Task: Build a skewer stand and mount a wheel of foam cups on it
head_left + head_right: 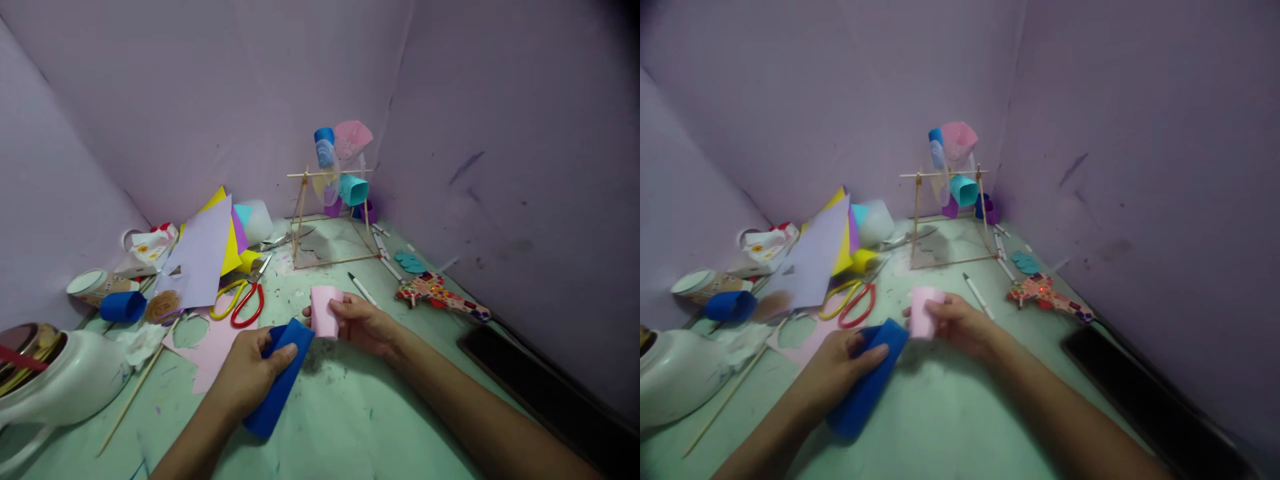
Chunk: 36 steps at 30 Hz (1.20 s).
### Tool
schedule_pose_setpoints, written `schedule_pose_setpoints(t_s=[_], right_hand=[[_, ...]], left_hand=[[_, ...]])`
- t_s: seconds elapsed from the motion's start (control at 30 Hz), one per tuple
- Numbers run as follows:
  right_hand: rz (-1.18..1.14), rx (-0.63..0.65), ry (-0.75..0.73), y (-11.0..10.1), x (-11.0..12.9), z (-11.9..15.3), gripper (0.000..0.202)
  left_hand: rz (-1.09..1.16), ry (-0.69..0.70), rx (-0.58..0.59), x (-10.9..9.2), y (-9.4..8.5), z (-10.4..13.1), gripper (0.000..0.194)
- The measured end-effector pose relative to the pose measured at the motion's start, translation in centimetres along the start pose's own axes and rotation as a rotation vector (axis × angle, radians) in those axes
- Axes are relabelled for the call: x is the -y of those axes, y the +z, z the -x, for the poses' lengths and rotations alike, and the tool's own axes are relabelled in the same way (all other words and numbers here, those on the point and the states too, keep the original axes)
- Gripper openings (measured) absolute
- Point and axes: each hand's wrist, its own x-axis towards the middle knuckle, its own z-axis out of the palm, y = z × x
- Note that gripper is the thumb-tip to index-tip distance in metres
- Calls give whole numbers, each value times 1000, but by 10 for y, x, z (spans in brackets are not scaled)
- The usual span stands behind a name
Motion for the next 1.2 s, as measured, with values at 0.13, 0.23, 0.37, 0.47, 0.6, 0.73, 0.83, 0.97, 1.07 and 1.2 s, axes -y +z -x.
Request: schedule_pose_setpoints(t_s=[0.13,0.23,0.37,0.47,0.6,0.73,0.83,0.97,1.07,1.2], right_hand=[[-71,-73,26,2,-1,-2,33],[-112,-105,156,4,-1,-4,33],[43,-145,92,2,-3,-8,35],[289,-317,-222,-8,1,-20,42],[556,-511,-454,-26,15,-35,82],[1007,-677,-647,-25,23,-24,83],[1050,-675,-824,-9,21,-1,54],[745,-451,-681,14,17,21,23],[526,-217,-396,24,17,28,18],[446,-85,-244,29,17,32,19]], left_hand=[[40,-35,0,2,0,-1,34],[118,-101,35,8,2,-3,41],[176,-137,56,15,4,-5,47],[211,-114,89,13,5,-4,46],[230,-53,166,7,1,2,47],[159,29,204,3,-4,8,45],[129,84,249,3,-7,11,42],[91,164,275,0,-8,15,39],[91,205,232,-3,-7,18,38],[22,232,126,-3,-6,19,35]])
